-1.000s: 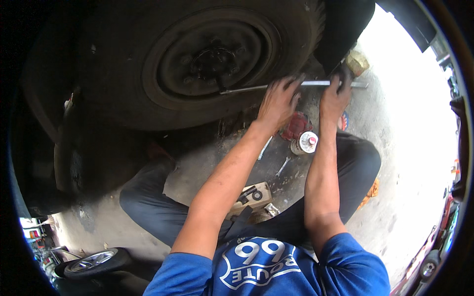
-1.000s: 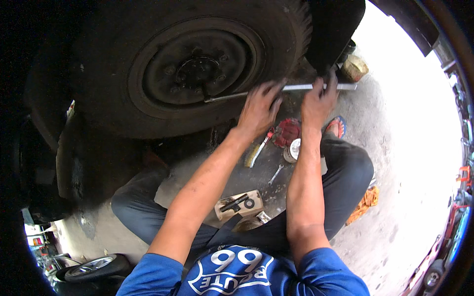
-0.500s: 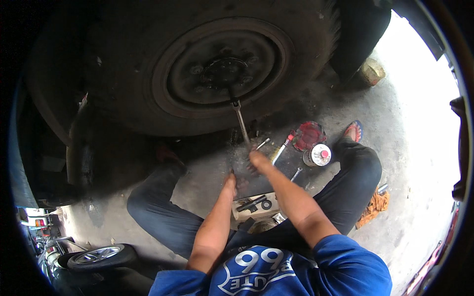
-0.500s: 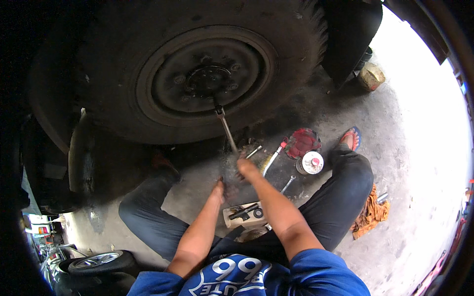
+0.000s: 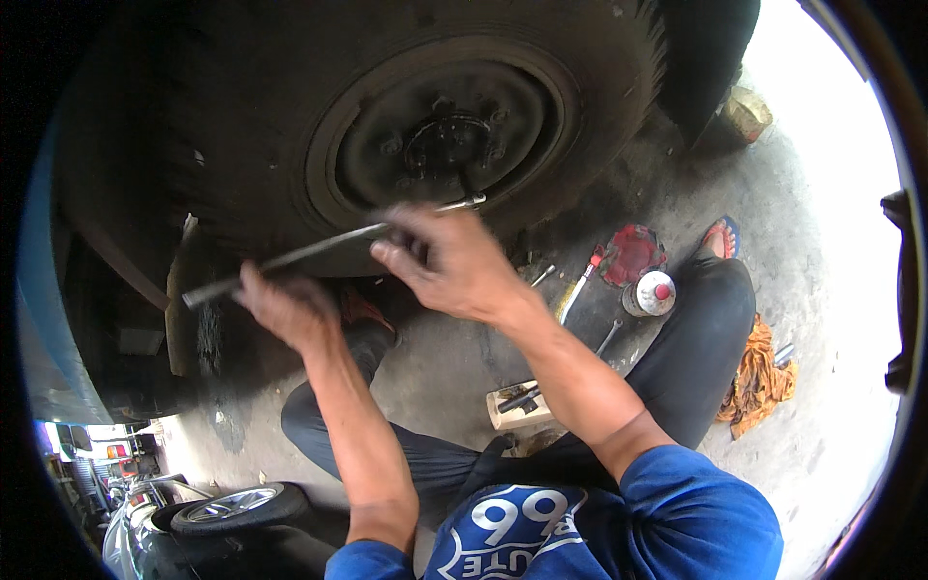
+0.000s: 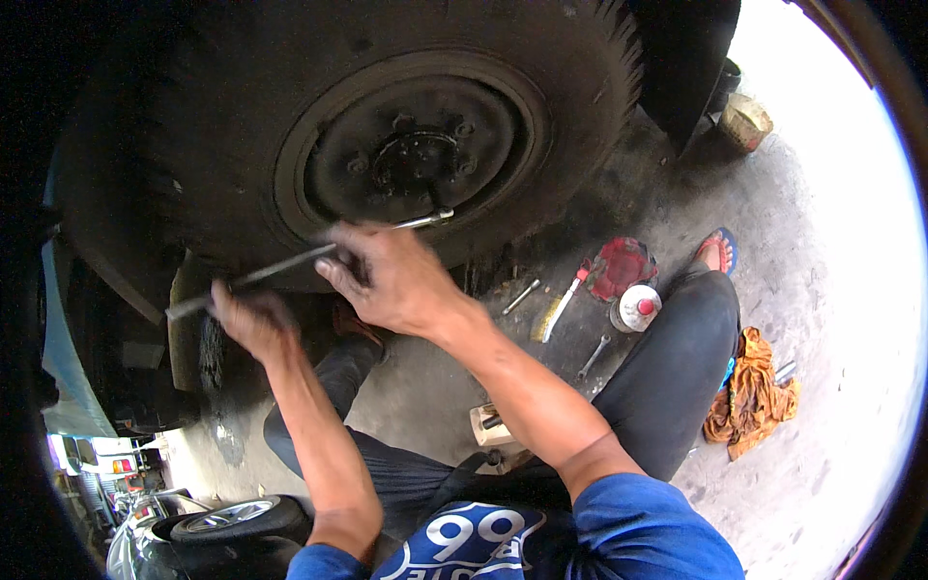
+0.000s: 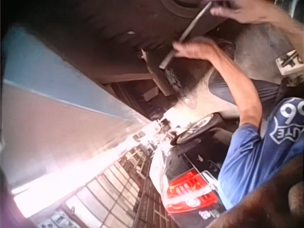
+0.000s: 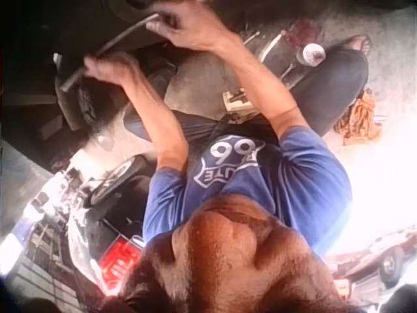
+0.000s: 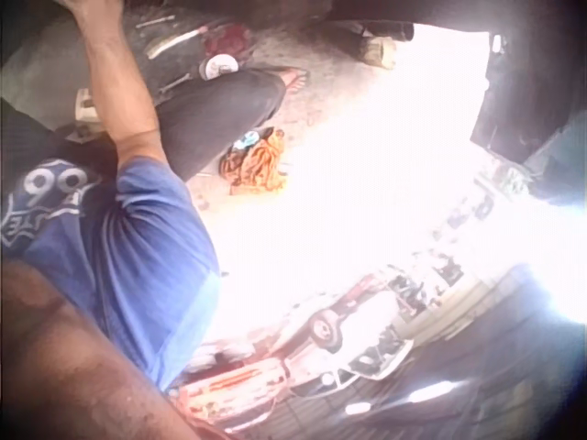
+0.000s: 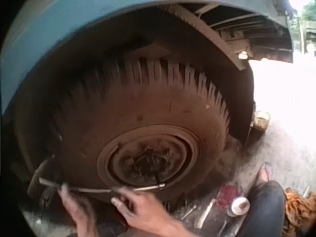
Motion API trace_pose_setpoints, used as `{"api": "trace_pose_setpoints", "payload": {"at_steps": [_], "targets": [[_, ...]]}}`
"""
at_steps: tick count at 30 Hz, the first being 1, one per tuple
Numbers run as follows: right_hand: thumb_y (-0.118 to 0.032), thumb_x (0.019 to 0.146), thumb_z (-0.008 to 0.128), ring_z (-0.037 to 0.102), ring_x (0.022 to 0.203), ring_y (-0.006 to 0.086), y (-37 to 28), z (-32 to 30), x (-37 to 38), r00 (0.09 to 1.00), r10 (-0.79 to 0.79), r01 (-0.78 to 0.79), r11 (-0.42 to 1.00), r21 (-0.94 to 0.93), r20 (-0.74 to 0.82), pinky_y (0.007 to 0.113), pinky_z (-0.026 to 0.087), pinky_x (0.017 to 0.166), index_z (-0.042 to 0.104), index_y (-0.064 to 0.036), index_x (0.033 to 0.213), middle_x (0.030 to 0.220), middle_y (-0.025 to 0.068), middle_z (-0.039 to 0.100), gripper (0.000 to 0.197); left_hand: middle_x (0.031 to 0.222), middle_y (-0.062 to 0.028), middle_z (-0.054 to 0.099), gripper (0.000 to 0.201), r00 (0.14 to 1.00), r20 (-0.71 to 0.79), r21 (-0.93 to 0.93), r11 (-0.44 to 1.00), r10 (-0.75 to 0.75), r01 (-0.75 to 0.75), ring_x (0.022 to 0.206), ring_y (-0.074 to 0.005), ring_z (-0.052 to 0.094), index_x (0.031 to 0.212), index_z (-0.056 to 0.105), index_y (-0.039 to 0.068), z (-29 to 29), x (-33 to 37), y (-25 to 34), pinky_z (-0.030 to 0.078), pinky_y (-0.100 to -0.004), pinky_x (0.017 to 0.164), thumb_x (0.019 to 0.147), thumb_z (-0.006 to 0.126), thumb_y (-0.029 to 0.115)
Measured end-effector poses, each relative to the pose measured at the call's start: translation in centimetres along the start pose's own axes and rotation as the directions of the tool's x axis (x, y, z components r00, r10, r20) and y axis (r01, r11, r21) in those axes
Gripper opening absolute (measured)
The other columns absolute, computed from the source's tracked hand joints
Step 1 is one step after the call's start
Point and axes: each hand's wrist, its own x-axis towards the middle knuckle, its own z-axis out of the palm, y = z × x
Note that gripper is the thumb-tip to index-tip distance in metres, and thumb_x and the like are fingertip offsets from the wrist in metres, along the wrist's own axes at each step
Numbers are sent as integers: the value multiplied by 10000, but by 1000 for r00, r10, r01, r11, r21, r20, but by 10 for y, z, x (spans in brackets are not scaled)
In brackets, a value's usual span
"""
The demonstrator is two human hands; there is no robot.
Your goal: The person sits on the floor and uses a lug wrench to tighten the lug nuts on a vehicle wheel hub. The person repeatedly rotates the wrench to secure the nuts in place.
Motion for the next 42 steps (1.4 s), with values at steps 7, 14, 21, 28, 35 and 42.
{"api": "trace_pose_setpoints", "payload": {"at_steps": [7,14,21,28,35,42], "targets": [[-232,891,698,485,1260,332,-57,-110,19,648,-703,396,639,-660,-293,437,435,1029,649,-77,1291,1373,200,458,432,1404,-324,464,675,738,423,-461,826,525,-324,1314,-429,459,1451,356,-75,171,-94,105,331,-450,1128,895,629,193],[-155,900,622,505,1217,480,110,-204,-23,580,-233,-465,692,-552,-781,488,419,1027,607,0,1281,1287,319,518,412,1409,-262,459,588,395,834,-137,839,384,-527,1292,-447,432,1444,441,48,213,-188,40,369,-532,1078,878,593,104],[-222,847,614,735,863,326,238,-142,-152,457,538,-839,-4,-544,-708,439,579,780,728,-27,933,883,187,734,242,1311,-241,527,471,577,806,109,928,128,-357,1265,-413,475,1357,519,19,136,-217,-58,374,-492,1086,906,593,135],[-294,910,578,692,1042,350,235,-12,-183,416,909,-625,253,-739,-40,424,552,900,722,-5,1040,1146,212,696,348,1329,-233,561,609,263,288,523,381,-921,763,1197,-406,550,1390,488,21,7,-247,-196,380,-524,1077,1020,386,494],[-463,976,563,698,804,337,177,98,-146,358,851,-871,453,-192,384,445,546,811,717,24,961,871,193,722,511,1082,-172,668,618,129,635,-475,-254,-762,842,879,-333,676,1224,578,56,-58,-224,-287,580,-496,789,982,310,557],[-403,936,650,692,785,277,72,34,-18,850,401,-375,916,-142,342,405,546,770,688,-37,1141,887,180,716,422,1304,-146,524,585,828,-145,-583,723,-542,371,1190,-289,529,1394,428,71,-60,-30,-61,420,-464,1028,949,564,426]]}}
